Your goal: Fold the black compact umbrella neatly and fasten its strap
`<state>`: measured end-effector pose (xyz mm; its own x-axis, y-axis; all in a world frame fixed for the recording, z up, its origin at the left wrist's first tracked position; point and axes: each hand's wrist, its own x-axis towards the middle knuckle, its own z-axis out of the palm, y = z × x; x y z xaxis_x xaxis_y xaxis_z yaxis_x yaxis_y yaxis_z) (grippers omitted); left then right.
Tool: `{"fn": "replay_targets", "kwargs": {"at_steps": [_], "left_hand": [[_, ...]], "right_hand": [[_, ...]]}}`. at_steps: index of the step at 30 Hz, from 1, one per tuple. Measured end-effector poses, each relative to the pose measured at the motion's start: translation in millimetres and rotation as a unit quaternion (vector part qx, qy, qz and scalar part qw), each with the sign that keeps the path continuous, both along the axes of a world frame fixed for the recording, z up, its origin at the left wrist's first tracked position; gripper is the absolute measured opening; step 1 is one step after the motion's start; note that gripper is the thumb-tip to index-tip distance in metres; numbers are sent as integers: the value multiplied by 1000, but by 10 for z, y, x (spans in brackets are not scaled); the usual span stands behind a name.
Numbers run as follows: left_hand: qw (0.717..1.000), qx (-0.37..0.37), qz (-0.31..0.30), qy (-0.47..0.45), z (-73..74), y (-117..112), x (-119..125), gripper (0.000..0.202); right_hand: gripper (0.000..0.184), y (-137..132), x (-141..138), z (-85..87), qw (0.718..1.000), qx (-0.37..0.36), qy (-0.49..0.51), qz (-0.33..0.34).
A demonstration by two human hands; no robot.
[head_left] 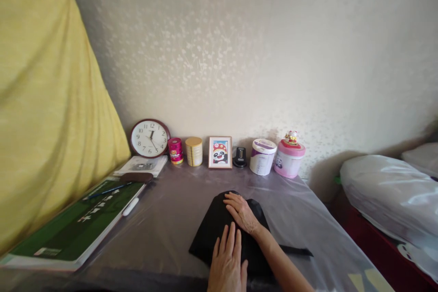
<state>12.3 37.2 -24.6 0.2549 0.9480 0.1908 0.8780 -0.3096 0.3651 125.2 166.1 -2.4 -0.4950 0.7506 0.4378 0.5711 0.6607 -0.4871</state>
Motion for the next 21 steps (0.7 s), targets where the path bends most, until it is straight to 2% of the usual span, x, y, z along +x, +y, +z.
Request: {"fn": "replay_targets", "kwargs": {"at_steps": [6, 10, 15, 18, 21], "left_hand": [[999, -46, 6, -28, 33, -11, -19, 59], [997, -69, 1, -28, 77, -13, -13, 59], [998, -44, 9, -35, 51, -23, -15, 58], [999, -30, 11, -37, 26, -31, -23, 56], [999, -25, 10, -37, 50, -36, -36, 56]], "right_hand": [[32, 411, -75, -72, 993, -95, 9, -75], [30, 501, 39, -60, 981, -112, 33, -158], [36, 248, 538, -7, 950, -122, 79, -276], [41, -25, 831, -35, 935, -147, 91, -309], [40, -265, 958, -73, 902, -252, 151, -318]]}}
